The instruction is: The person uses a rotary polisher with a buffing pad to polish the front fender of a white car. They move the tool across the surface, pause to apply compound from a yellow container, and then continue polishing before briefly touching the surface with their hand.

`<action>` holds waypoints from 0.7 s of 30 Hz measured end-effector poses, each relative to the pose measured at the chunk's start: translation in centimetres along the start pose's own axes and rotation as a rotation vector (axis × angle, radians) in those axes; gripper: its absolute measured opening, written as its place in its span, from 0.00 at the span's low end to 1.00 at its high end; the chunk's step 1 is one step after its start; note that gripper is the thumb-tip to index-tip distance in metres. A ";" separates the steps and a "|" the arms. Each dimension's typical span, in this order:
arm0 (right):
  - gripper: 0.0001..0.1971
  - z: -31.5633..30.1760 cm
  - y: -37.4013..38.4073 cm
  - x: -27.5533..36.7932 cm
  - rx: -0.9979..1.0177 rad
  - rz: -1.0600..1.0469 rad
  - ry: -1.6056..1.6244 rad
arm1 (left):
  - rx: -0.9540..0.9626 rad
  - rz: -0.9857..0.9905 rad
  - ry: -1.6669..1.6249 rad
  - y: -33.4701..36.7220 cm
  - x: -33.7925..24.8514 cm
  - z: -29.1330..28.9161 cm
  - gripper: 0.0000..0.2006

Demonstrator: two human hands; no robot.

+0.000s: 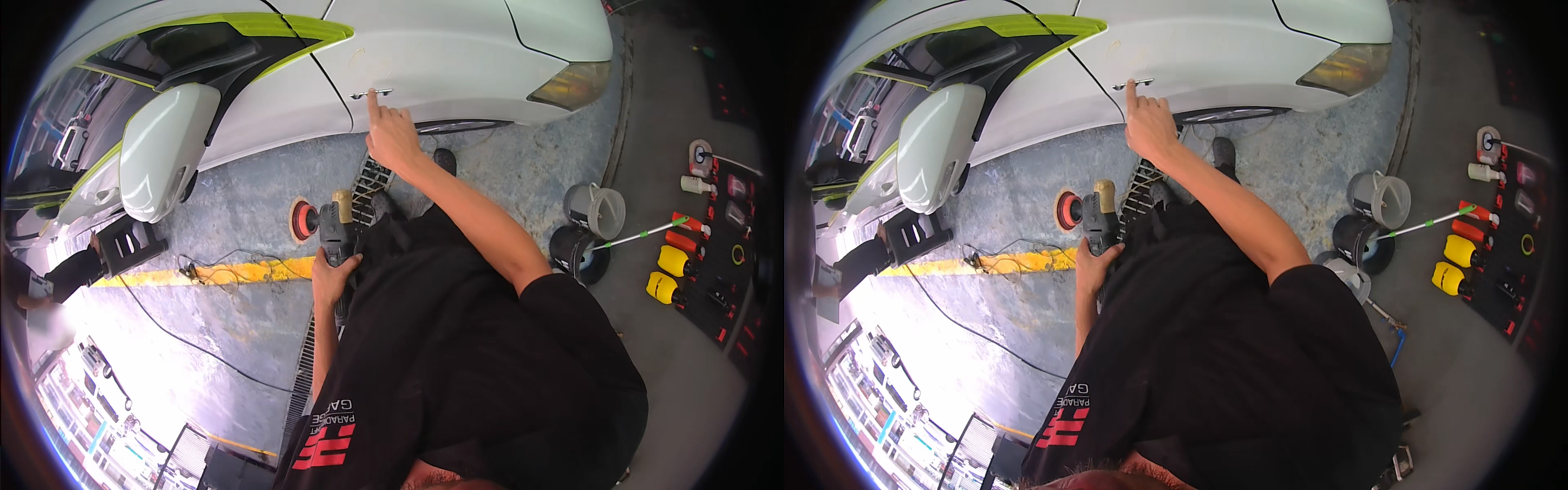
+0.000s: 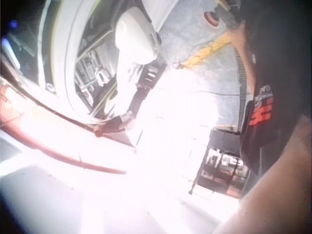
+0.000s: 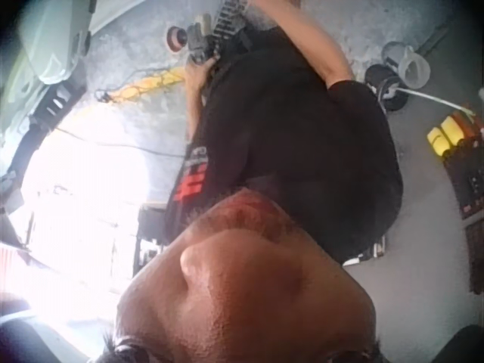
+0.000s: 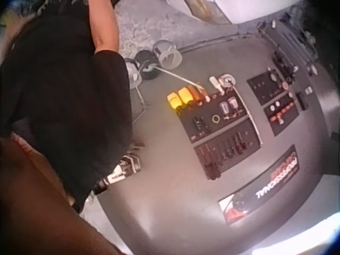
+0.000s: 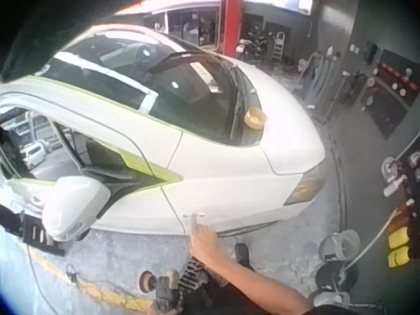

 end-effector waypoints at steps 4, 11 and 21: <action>0.47 -1.6 -2.6 -8.3 -0.185 0.357 0.142 | -0.004 0.017 -0.013 -0.8 -1.3 0.1 0.44; 0.36 2.4 -4.2 -9.9 -0.193 0.287 0.343 | 0.115 0.150 -0.044 -0.2 -7.4 0.5 0.34; 0.22 -6.9 -9.1 -9.2 0.120 0.307 1.504 | 0.771 0.430 -0.166 2.1 -16.4 3.9 0.40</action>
Point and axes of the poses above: each hand's wrist, its own y-axis towards the middle knuckle, its own z-axis out of the palm, x = y × z, the point moved 7 cm from there along y, towards the middle knuckle, and after that the axes turned 3 degrees about -y, right-handed, at the moved point
